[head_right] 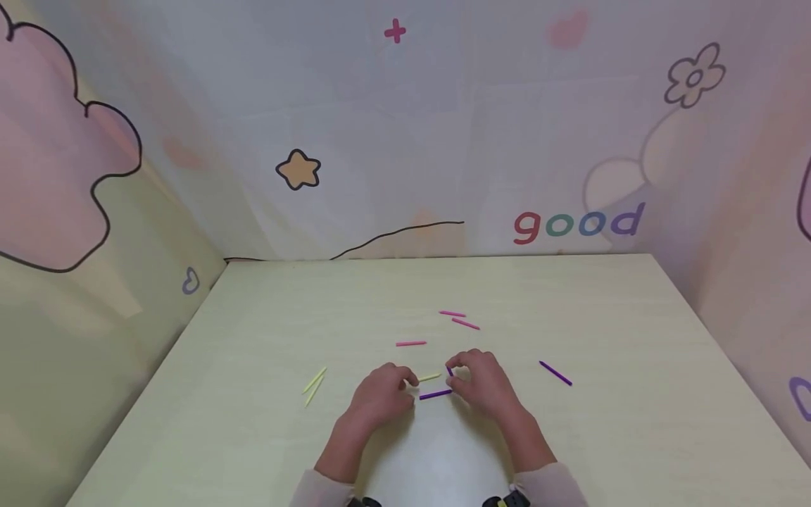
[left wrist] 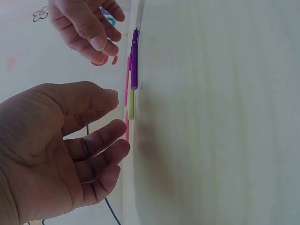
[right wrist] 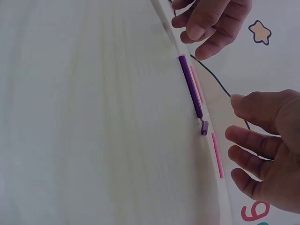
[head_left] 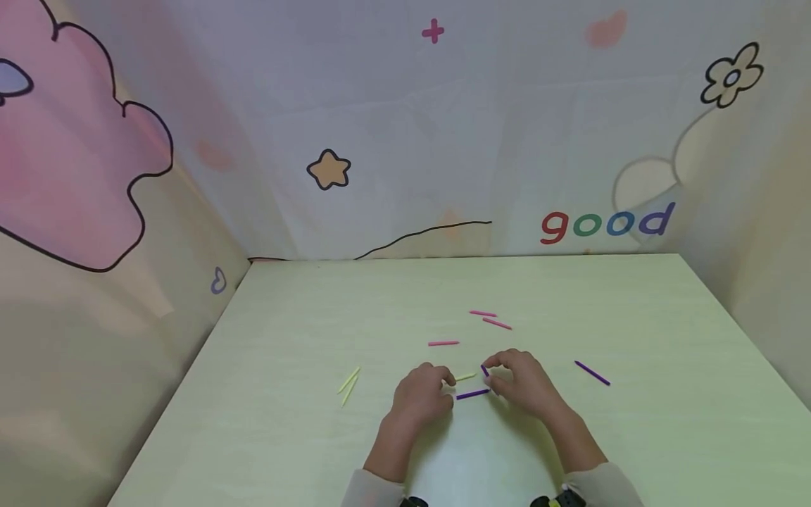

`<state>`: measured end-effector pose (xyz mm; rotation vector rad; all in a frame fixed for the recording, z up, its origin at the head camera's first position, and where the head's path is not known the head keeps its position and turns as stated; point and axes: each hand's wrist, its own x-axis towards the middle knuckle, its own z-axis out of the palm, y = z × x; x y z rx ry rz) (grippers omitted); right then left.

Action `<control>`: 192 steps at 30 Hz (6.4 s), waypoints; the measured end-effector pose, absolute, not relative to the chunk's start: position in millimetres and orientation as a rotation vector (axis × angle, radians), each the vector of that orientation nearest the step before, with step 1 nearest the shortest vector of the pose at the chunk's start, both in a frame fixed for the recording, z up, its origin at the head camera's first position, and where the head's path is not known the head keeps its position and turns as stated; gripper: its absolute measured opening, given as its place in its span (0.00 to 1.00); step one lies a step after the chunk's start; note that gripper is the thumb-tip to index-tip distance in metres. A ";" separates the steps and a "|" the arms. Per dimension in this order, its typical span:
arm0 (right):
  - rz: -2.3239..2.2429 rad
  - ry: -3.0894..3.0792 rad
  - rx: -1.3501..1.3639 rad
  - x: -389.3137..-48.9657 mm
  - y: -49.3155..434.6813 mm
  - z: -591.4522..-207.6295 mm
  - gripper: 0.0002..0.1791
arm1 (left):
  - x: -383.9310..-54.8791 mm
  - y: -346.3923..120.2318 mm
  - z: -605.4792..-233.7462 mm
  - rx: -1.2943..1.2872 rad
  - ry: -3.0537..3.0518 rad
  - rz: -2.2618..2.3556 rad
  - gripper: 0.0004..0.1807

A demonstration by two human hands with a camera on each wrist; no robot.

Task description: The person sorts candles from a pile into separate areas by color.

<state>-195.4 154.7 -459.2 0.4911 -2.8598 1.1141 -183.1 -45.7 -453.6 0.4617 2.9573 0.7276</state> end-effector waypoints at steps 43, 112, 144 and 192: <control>0.800 -2.939 0.958 -194.4 127.7 -462.2 0.07 | -207.0 -58.7 -462.7 0.441 2.950 0.801 0.11; 0.986 -2.940 0.308 -175.5 233.7 -447.9 0.03 | -221.1 -30.1 -462.7 0.645 2.877 0.759 0.11; 1.023 -2.964 0.105 -173.2 274.5 -452.5 0.04 | -222.1 -22.2 -465.5 0.552 2.858 0.806 0.15; 0.989 -3.016 -0.023 -169.1 295.5 -456.7 0.04 | -215.6 -34.1 -452.2 0.630 2.840 0.864 0.08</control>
